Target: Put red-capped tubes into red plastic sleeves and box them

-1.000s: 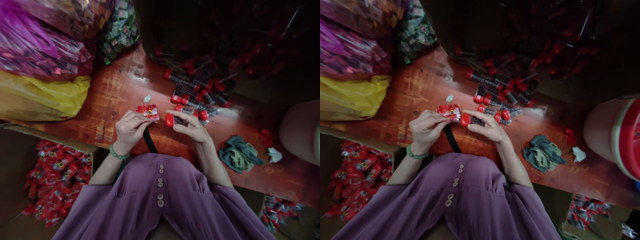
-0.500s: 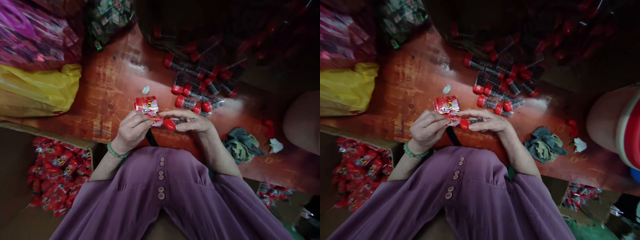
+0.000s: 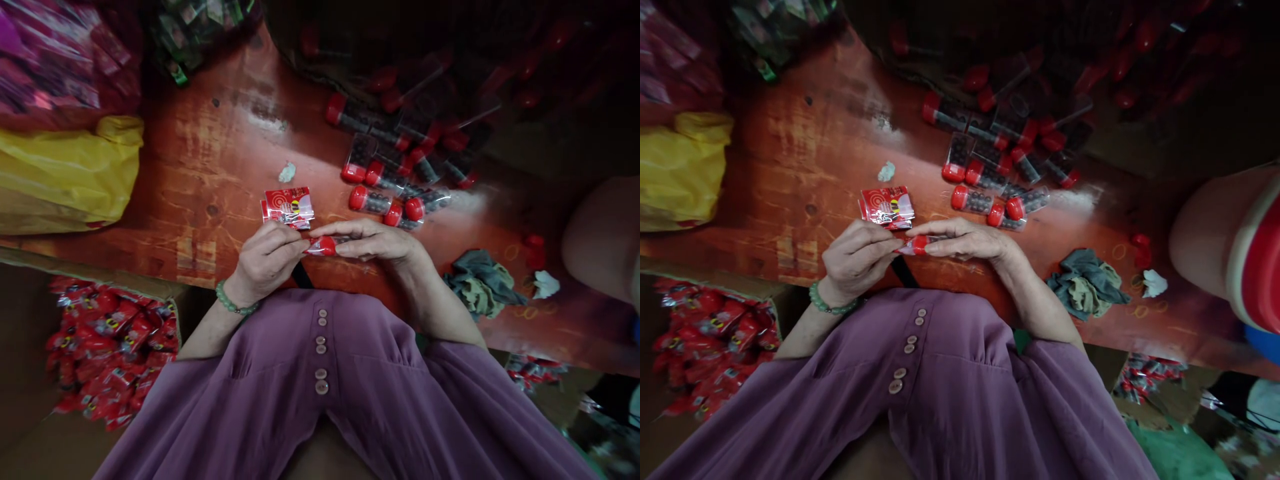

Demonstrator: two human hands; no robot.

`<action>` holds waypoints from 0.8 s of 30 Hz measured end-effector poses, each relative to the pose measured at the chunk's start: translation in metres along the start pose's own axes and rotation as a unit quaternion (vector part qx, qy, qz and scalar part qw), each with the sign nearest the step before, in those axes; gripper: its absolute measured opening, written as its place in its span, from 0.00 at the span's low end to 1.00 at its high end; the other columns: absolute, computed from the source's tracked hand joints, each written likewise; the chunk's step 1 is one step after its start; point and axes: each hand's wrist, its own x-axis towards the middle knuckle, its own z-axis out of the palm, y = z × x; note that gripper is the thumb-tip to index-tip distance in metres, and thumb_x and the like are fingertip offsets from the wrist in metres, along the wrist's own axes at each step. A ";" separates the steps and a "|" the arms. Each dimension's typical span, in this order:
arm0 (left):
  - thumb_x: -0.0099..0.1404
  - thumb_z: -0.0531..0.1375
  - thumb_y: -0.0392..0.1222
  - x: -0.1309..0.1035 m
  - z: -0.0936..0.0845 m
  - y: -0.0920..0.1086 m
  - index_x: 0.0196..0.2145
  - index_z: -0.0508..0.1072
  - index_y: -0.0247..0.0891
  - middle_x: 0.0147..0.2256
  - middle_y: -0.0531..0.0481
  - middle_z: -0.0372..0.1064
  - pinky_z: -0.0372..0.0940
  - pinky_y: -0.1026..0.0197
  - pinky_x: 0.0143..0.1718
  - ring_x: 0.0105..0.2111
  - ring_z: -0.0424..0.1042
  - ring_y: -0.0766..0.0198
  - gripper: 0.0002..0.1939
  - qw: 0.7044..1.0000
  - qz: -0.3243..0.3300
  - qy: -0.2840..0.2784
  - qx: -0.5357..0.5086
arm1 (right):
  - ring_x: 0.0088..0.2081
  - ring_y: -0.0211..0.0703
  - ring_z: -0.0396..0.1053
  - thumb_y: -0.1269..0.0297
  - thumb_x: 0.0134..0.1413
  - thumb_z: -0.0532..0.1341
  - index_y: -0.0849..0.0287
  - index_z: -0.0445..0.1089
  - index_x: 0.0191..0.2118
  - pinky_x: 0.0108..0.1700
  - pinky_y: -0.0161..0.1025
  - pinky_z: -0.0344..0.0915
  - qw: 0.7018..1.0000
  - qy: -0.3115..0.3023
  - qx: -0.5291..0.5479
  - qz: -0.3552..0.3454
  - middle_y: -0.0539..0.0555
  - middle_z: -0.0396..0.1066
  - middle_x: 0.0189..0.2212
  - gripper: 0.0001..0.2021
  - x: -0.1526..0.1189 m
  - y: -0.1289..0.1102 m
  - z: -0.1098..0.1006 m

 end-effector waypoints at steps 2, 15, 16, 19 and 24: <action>0.69 0.60 0.36 -0.002 0.002 0.000 0.38 0.77 0.40 0.34 0.49 0.77 0.70 0.60 0.38 0.35 0.74 0.65 0.05 1.000 -0.005 -0.008 0.004 | 0.17 0.28 0.49 0.55 0.59 0.65 0.59 0.70 0.59 0.19 0.28 0.49 1.000 0.015 -0.018 -0.010 0.39 0.54 0.17 0.25 0.001 -0.001 0.001; 0.67 0.62 0.36 -0.007 0.016 0.000 0.48 0.75 0.41 0.40 0.48 0.80 0.67 0.56 0.41 0.41 0.76 0.60 0.12 0.998 0.041 0.007 0.047 | 0.51 0.40 0.71 0.66 0.59 0.64 0.57 0.70 0.58 0.58 0.42 0.66 0.999 0.043 -0.021 -0.017 0.51 0.75 0.46 0.21 0.006 -0.004 0.012; 0.67 0.62 0.35 -0.007 0.017 0.000 0.49 0.75 0.41 0.41 0.48 0.80 0.67 0.56 0.42 0.42 0.76 0.60 0.12 0.998 0.048 0.001 0.040 | 0.50 0.39 0.71 0.66 0.58 0.64 0.57 0.70 0.58 0.57 0.41 0.67 0.999 0.040 -0.013 -0.013 0.51 0.75 0.46 0.22 0.006 -0.004 0.013; 0.67 0.62 0.35 -0.007 0.018 0.001 0.50 0.74 0.42 0.44 0.47 0.80 0.68 0.55 0.45 0.45 0.76 0.59 0.14 0.998 0.053 -0.024 0.023 | 0.49 0.38 0.71 0.66 0.56 0.65 0.57 0.71 0.57 0.56 0.39 0.67 0.998 0.052 -0.014 -0.015 0.50 0.75 0.46 0.22 0.006 0.001 0.013; 0.66 0.62 0.34 -0.007 0.011 -0.003 0.52 0.74 0.43 0.47 0.48 0.79 0.66 0.52 0.51 0.47 0.75 0.58 0.17 0.997 0.052 -0.048 0.011 | 0.45 0.39 0.72 0.61 0.58 0.65 0.59 0.72 0.51 0.51 0.40 0.69 0.993 0.086 -0.074 -0.023 0.50 0.75 0.42 0.16 0.008 0.008 0.020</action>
